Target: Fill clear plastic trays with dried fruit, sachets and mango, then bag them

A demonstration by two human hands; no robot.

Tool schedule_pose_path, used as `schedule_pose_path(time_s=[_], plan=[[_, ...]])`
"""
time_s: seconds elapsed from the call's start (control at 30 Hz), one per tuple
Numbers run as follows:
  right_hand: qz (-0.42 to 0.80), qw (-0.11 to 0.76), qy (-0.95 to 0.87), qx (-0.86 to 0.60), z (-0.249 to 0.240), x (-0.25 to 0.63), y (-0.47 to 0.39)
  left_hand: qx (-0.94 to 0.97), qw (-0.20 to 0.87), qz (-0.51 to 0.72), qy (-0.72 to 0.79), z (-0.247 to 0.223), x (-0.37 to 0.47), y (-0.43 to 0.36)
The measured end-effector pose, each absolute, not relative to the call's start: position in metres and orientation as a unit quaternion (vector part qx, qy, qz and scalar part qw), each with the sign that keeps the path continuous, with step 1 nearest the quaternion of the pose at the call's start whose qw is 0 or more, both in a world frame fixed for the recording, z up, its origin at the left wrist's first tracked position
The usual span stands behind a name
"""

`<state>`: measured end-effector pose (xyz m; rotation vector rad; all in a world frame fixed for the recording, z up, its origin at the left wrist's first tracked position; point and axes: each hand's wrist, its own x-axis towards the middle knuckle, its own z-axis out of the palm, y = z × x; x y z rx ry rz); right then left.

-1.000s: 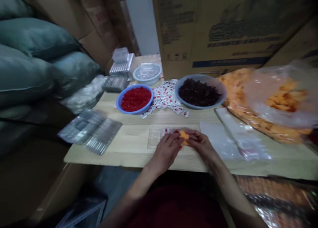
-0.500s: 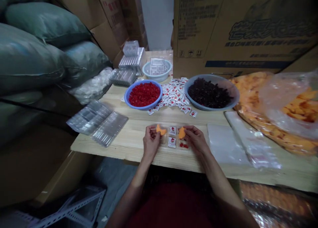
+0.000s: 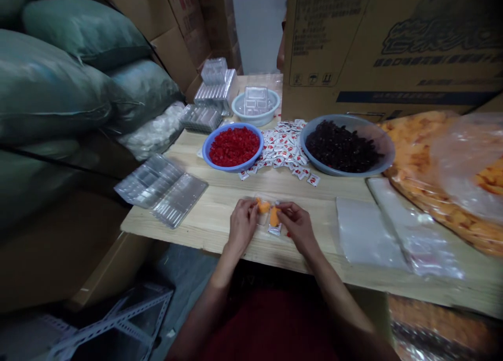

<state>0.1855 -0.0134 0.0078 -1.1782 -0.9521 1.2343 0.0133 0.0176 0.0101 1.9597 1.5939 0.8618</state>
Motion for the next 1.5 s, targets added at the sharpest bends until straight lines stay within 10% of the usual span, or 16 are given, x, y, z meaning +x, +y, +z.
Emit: schedule_pose_path(time_s=[0.27, 0.73, 0.9, 1.1, 1.33, 1.5], plan=[[0.243, 0.315, -0.823, -0.404, -0.013, 0.138, 0.006, 0.620, 0.311, 0.386, 0.609, 0.008, -0.022, 0.008], [0.239, 0.326, -0.776, -0.484, -0.013, 0.168, -0.005, 0.803, 0.109, 0.162, 0.563, 0.014, -0.009, 0.003], [0.445, 0.522, -0.523, -0.506, 0.007, 0.173, -0.005, 0.810, 0.169, 0.301, 0.474, 0.024, 0.021, -0.004], [0.714, 0.512, -0.244, -0.409, 0.030, 0.185, -0.014, 0.849, 0.113, 0.212, 0.471, 0.015, 0.041, -0.001], [0.702, 0.484, -0.315, -0.416, 0.035, 0.180, -0.019, 0.893, 0.096, 0.185, 0.398, 0.019, 0.022, 0.007], [0.402, 0.442, -0.606, -0.525, 0.018, 0.182, -0.016, 0.849, 0.063, 0.187, 0.491, 0.014, -0.004, 0.017]])
